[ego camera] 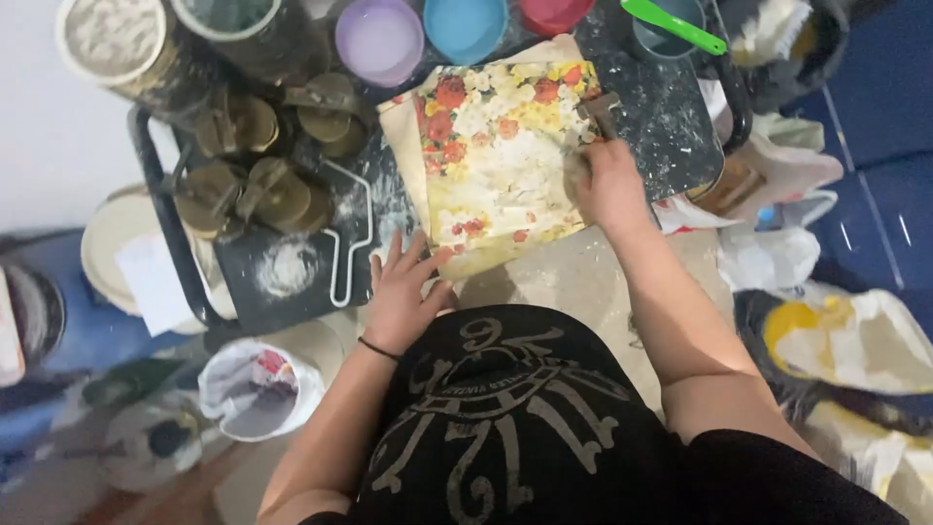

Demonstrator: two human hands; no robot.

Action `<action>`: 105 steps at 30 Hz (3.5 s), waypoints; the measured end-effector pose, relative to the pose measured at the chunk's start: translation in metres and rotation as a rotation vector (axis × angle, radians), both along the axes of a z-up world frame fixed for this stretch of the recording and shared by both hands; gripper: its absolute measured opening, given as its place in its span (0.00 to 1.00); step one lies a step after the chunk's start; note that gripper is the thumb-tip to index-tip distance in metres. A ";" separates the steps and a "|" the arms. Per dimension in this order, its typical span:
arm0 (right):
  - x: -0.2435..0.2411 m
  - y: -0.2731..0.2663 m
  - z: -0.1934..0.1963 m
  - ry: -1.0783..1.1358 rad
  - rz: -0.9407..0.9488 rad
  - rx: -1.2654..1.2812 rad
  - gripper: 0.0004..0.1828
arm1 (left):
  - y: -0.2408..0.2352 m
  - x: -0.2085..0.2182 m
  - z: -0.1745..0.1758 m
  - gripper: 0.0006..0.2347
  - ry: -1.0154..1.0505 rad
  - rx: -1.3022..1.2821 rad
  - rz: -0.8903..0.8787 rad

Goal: The person is removing plaster from a dental flask using a hammer and a scraper, then cleaning the flask components.

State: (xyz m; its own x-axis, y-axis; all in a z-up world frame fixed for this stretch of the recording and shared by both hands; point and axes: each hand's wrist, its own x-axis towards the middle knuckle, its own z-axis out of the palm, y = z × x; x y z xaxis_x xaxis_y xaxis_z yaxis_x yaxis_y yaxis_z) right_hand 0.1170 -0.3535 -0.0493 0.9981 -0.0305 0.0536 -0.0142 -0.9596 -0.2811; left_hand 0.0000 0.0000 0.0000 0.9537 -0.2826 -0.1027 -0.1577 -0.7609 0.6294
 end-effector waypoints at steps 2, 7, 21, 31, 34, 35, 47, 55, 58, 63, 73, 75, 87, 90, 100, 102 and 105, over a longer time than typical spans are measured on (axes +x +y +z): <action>0.001 -0.016 -0.005 -0.015 -0.139 -0.018 0.21 | 0.010 0.009 -0.022 0.18 -0.043 -0.070 -0.032; 0.010 -0.051 -0.029 0.042 -0.333 -0.201 0.20 | 0.014 0.029 -0.034 0.19 -0.143 -0.106 -0.208; 0.084 -0.091 -0.022 -0.181 -0.121 -0.039 0.27 | -0.022 0.017 -0.027 0.23 0.056 0.154 -0.211; 0.032 -0.050 -0.014 0.071 -0.266 0.043 0.28 | -0.027 -0.022 -0.042 0.23 0.105 0.009 0.015; 0.022 -0.049 0.015 0.412 -0.340 0.210 0.32 | -0.022 -0.027 -0.041 0.25 0.057 -0.092 0.071; 0.016 -0.049 0.028 0.453 -0.246 0.314 0.31 | -0.020 -0.028 -0.037 0.21 0.136 -0.316 0.243; -0.092 -0.066 -0.027 0.305 -0.194 1.625 0.26 | -0.046 -0.036 -0.055 0.26 0.765 -0.807 0.858; -0.150 -0.147 0.072 -0.093 -0.375 1.676 0.23 | -0.140 0.019 0.027 0.13 0.385 -0.612 0.469; -0.182 -0.218 0.056 -0.180 -0.570 1.411 0.22 | -0.213 0.055 0.056 0.14 0.143 -0.483 0.046; -0.173 -0.289 0.097 0.141 -0.885 1.060 0.44 | -0.383 0.125 0.099 0.26 0.093 -0.282 -0.364; -0.114 -0.385 0.045 0.396 -1.062 1.209 0.17 | -0.547 0.209 0.017 0.11 0.201 0.469 -0.459; -0.125 -0.411 -0.008 0.272 -1.311 1.466 0.09 | -0.542 0.199 0.035 0.14 0.315 0.341 -0.422; -0.133 -0.416 -0.051 -0.224 -1.220 1.675 0.10 | -0.552 0.204 -0.037 0.15 0.268 0.303 -0.534; -0.137 -0.397 -0.019 -0.127 -1.158 1.497 0.15 | -0.530 0.186 0.010 0.08 0.280 0.350 -0.515; -0.172 -0.326 0.127 -0.513 -0.083 0.270 0.11 | -0.383 0.098 0.102 0.22 0.108 -0.383 -0.551; -0.172 -0.304 0.144 -0.471 -0.195 1.150 0.19 | -0.321 0.072 0.085 0.23 -0.149 -0.620 -0.363; -0.152 -0.239 0.163 -0.355 0.025 0.975 0.24 | -0.221 0.038 0.068 0.22 -0.191 -0.764 -0.118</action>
